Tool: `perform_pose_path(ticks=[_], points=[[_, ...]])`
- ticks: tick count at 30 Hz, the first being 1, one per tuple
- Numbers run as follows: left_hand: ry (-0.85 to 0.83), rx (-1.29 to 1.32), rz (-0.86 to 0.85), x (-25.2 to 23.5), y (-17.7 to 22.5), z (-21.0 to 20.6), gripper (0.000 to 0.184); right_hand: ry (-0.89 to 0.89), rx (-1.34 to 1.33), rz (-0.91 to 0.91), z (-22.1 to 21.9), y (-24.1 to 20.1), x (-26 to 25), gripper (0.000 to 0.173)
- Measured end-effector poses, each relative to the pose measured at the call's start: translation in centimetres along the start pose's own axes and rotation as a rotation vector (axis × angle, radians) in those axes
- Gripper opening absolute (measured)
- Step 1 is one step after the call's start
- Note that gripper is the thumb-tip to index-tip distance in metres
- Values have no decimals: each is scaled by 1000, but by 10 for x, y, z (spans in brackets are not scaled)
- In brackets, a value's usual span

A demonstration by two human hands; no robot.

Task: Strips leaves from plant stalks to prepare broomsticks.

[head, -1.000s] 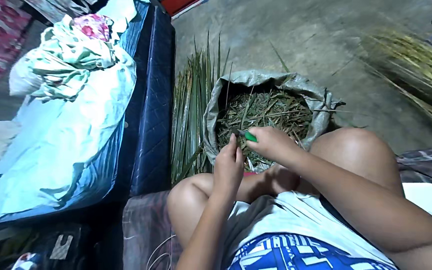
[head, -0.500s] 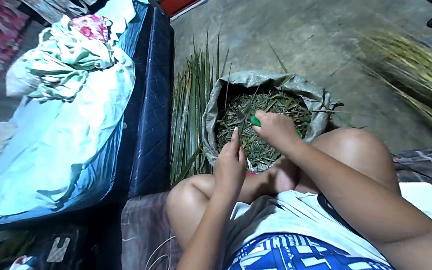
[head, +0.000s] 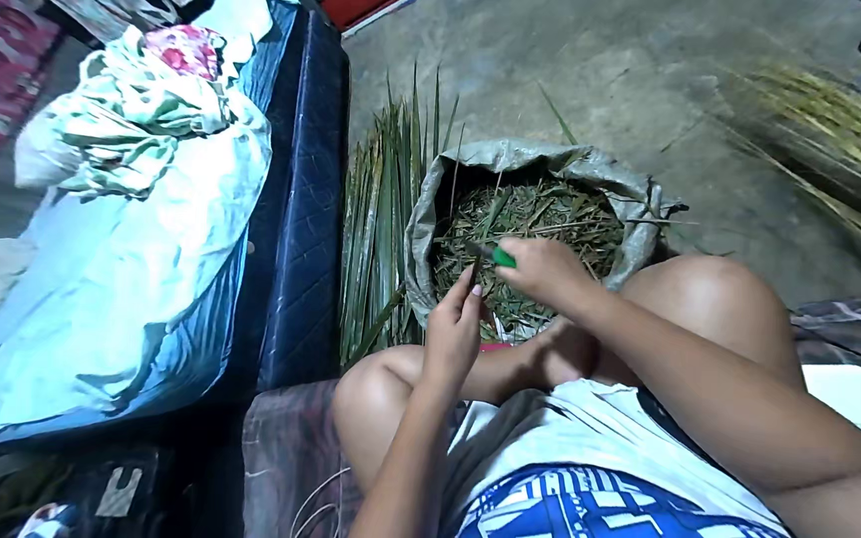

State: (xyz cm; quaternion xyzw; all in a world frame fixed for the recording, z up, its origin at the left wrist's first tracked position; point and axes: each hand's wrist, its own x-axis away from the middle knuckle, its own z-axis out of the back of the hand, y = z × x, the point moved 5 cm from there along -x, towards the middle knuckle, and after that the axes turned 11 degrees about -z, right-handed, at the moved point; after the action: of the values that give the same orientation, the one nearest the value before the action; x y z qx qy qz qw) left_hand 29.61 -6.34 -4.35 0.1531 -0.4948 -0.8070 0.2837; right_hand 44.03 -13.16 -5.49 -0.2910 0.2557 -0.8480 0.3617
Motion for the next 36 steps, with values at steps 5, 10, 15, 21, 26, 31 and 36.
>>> perform_pose_path(ticks=[5,10,15,21,26,31,36], points=[[-33,102,16,5,0,-6,40,228,-133,-238,38,37,-34,27],[19,57,-7,2,0,-5,37,137,-142,-83,25,18,-5,19],[44,-312,-152,6,1,-3,40,28,-13,-130,13,13,-3,22],[83,-468,-201,10,5,-6,43,137,-132,-233,41,29,-14,22],[105,-533,-237,11,6,-9,42,-40,-43,-161,16,13,2,24],[106,-550,-239,13,7,-9,43,123,-137,-282,45,37,-21,25],[128,-570,-260,13,9,-8,43,-31,-80,-136,13,13,-1,22]])
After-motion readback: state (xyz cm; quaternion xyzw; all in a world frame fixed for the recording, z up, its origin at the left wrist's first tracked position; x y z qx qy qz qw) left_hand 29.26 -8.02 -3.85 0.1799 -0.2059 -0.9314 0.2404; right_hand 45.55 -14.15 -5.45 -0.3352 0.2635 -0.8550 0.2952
